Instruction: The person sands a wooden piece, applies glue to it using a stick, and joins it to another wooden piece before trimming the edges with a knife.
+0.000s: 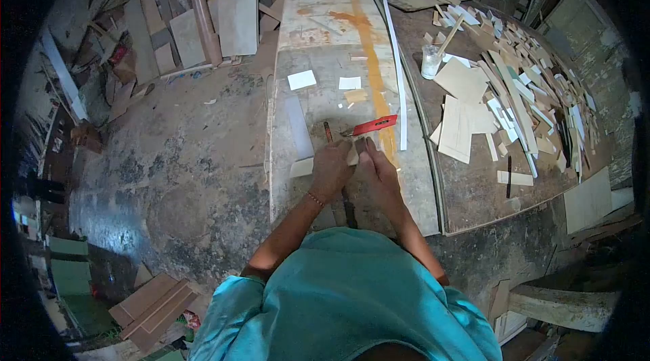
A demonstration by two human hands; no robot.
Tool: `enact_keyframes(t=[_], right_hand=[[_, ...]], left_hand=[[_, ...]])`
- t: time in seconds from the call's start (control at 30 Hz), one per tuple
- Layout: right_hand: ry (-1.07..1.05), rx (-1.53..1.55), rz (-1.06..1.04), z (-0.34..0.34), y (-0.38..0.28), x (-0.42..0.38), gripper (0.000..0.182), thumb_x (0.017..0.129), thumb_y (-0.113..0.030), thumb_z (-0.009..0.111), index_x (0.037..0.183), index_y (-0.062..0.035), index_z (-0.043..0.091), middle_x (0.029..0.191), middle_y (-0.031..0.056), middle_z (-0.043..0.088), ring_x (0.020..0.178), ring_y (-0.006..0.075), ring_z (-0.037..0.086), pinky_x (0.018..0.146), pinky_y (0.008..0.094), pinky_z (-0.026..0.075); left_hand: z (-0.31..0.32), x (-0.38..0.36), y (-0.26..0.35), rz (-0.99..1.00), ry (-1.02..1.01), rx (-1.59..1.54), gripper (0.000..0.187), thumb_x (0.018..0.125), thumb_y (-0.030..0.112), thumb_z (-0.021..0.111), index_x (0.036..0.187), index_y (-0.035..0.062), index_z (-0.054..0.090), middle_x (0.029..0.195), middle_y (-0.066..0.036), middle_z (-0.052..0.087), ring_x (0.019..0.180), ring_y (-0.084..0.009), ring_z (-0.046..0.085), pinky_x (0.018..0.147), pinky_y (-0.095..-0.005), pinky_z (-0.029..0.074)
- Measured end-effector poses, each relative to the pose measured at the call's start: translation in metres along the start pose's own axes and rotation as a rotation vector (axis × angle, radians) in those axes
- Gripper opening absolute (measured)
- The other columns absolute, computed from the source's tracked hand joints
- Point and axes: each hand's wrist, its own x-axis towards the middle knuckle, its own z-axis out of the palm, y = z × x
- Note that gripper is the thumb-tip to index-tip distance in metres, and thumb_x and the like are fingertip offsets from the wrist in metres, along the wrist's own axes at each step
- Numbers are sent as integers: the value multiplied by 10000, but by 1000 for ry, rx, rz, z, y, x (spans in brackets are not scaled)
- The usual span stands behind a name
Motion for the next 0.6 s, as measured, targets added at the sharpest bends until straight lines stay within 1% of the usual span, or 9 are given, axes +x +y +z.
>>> enact_keyframes(t=[0.13,0.23,0.27,0.37,0.4,0.43,0.5,0.53,0.6], right_hand=[[-106,19,233,-6,-15,14,496,906,-343,381,1267,-3,373,1116,226,508,1060,343,485,906,365,361],[1,-183,75,10,-5,-5,493,907,-346,366,1255,2,385,1110,234,501,1049,361,481,885,405,367],[3,-270,50,22,11,-10,489,909,-353,348,1240,3,399,1104,243,495,1030,385,477,864,442,367],[-4,-200,102,13,-5,-5,493,910,-361,336,1234,4,404,1089,249,498,1011,395,480,851,449,373],[44,-156,47,13,1,4,503,908,-375,338,1239,-2,401,1080,253,502,1006,397,482,845,446,378],[8,-134,128,7,3,8,504,907,-381,339,1238,-6,404,1072,252,506,998,398,487,841,442,381],[-69,-85,279,0,-1,18,506,906,-392,340,1236,-15,410,1056,252,516,982,398,498,833,435,387],[-17,-122,217,4,1,13,500,905,-394,339,1225,-19,420,1044,251,522,970,396,505,829,429,390],[79,-202,96,18,6,-5,490,904,-398,336,1205,-25,440,1022,249,534,948,390,519,821,417,397]], left_hand=[[-8,-7,10,5,-170,63,217,650,126,614,843,42,565,767,-151,586,716,-326,583,637,-417,459],[-2,-2,-1,-222,-253,149,170,662,118,587,813,43,562,719,-152,571,731,-319,583,641,-415,457],[0,-2,-5,-199,-189,143,155,664,111,577,803,43,563,712,-153,569,722,-319,582,637,-417,456],[6,-11,-8,-96,-70,111,124,664,100,562,774,43,569,683,-156,566,694,-322,577,625,-421,455],[7,-10,-6,-30,-56,94,122,661,105,567,767,43,572,670,-158,565,682,-324,574,621,-422,454],[8,-10,-4,34,-46,77,121,658,109,571,759,43,574,656,-160,563,671,-325,572,618,-422,453],[14,-12,-5,54,-37,101,114,660,106,568,753,42,578,652,-154,567,658,-326,569,616,-422,452],[16,-10,-6,66,-30,113,110,660,104,567,751,41,580,651,-151,568,652,-327,568,615,-422,452],[8,-5,-7,-72,-60,118,105,668,104,559,750,43,584,652,-151,570,651,-326,574,615,-419,453]])
